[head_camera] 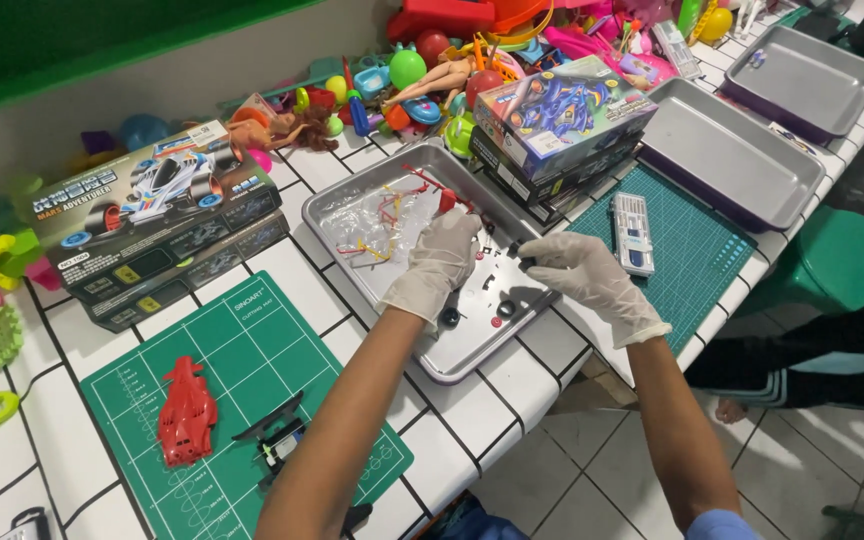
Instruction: Assembling the chassis of a mini 4WD toy car, including the installation of the motor and gears.
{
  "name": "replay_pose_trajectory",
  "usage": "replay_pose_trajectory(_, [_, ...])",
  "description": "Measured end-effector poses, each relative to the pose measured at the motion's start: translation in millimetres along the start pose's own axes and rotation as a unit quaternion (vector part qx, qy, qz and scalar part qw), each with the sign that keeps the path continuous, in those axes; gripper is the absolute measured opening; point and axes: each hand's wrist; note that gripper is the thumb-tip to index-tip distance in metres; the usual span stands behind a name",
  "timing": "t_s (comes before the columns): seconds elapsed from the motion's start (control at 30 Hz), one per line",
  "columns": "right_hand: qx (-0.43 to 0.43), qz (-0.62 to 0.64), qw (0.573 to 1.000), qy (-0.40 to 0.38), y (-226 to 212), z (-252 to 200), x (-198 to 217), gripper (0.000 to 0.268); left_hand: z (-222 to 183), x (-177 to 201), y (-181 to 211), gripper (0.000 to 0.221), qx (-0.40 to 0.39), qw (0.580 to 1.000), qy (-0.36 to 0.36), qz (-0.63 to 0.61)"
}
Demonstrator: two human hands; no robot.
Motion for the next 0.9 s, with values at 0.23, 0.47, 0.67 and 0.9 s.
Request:
replay_pose_trajectory(0.23, [0.035, -0.200, 0.976, -0.072, 19.7, 26.6, -6.5, 0.045, -24.1, 2.3, -25.9, 0.031, 0.017, 0.993, 0.052, -0.101])
replay_pose_trajectory(0.47, [0.058, -0.108, 0.991, 0.057, -32.8, 4.5, -21.6, 0.042, -26.6, -31.6, -10.5, 0.041, -0.095, 0.981, 0.142, -0.092])
replay_pose_trajectory(0.67, [0.044, 0.050, 0.988, 0.142, -42.5, -29.4, -12.8, 0.043, 30.4, -34.0, 44.6, 0.024, -0.043, 0.999, 0.005, 0.016])
replay_pose_trajectory(0.9, [0.008, 0.091, 0.979, 0.184, -25.5, -42.7, -12.4, 0.037, 26.1, -24.7, 43.4, 0.014, 0.051, 0.997, 0.006, -0.053])
Point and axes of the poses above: each hand's wrist, its own z-axis towards the middle knuckle, its own x-axis out of the back of the hand, y = z × x, and after that the axes turned 5 degrees about z, right-handed
